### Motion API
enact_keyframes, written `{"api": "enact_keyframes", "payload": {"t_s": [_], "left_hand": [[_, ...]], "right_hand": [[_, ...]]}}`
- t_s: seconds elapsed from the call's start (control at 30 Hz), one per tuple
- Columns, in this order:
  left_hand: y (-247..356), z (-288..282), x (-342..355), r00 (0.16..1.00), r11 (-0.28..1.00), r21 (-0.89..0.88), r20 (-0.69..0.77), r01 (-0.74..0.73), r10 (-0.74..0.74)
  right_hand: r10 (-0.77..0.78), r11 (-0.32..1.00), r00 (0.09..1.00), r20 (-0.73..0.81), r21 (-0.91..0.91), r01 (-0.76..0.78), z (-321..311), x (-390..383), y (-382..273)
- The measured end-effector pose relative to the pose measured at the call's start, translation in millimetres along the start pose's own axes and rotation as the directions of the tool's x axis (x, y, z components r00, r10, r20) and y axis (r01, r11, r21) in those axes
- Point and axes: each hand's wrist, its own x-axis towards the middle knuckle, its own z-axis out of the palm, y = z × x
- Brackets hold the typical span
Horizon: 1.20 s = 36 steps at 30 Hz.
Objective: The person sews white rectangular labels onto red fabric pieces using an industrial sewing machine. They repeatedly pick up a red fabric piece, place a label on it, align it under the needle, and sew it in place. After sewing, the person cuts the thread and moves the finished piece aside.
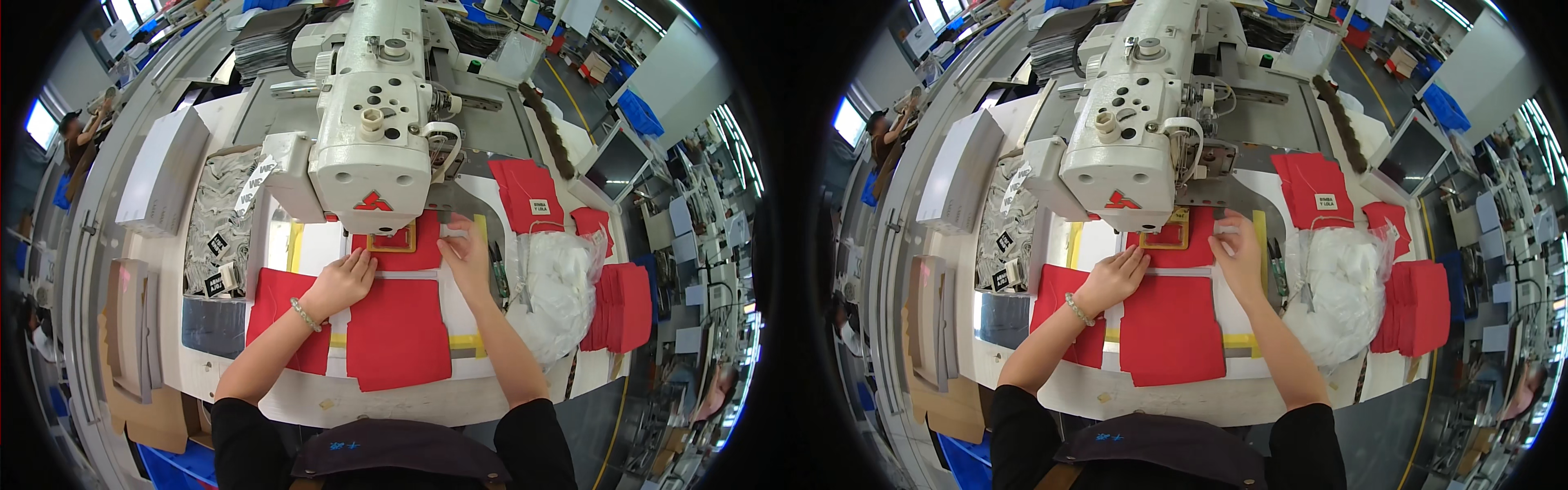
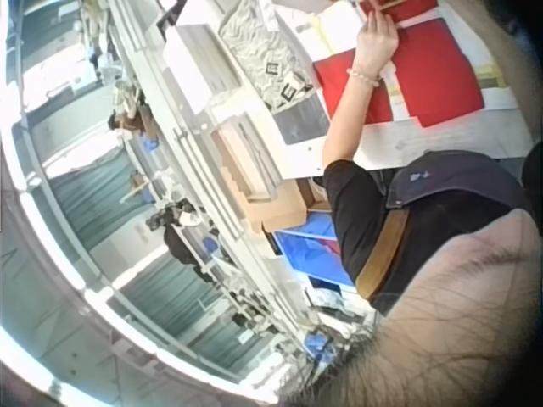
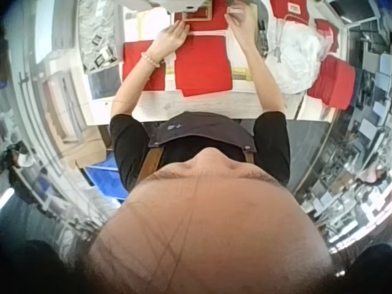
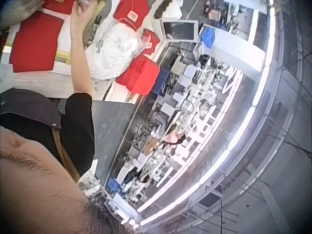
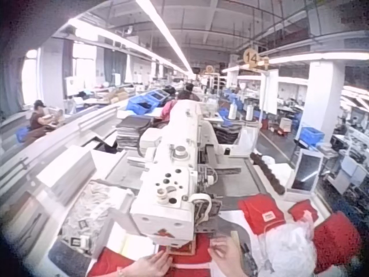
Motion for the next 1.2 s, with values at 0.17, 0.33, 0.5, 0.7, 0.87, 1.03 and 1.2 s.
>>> {"api": "enact_keyframes", "payload": {"t_s": [0.17, 0.33, 0.5, 0.7, 0.87, 1.03, 1.2], "left_hand": [[3, 5, -2, 0.996, 0.996, -0.021, 0.005, 0.088, -0.088], [6, -2, -3, 0.98, 0.98, -0.033, -0.002, 0.198, -0.198], [10, -5, -8, 0.934, 0.923, -0.15, 0.015, 0.354, -0.356], [11, 5, -14, 0.892, 0.88, -0.214, -0.069, 0.423, -0.446], [8, 0, -16, 0.881, 0.838, -0.292, 0.039, 0.461, -0.471], [1, 0, -23, 0.859, 0.765, -0.426, 0.061, 0.484, -0.509], [-15, -18, -33, 0.869, 0.748, -0.488, 0.048, 0.45, -0.492]], "right_hand": [[-0.125, 0.935, 0.949, 0.291, -0.286, 0.211, -11, -16, -11], [-0.161, 0.795, 0.89, 0.427, -0.479, 0.373, -8, -17, -10], [-0.2, 0.725, 0.875, 0.44, -0.534, 0.434, -3, -16, -5], [-0.181, 0.676, 0.862, 0.473, -0.577, 0.459, -6, -17, 1], [-0.213, 0.623, 0.838, 0.502, -0.591, 0.512, -9, -14, 4], [-0.209, 0.581, 0.855, 0.474, -0.643, 0.499, -8, -16, -10], [-0.175, 0.59, 0.901, 0.397, -0.69, 0.419, 5, -26, -25]]}}
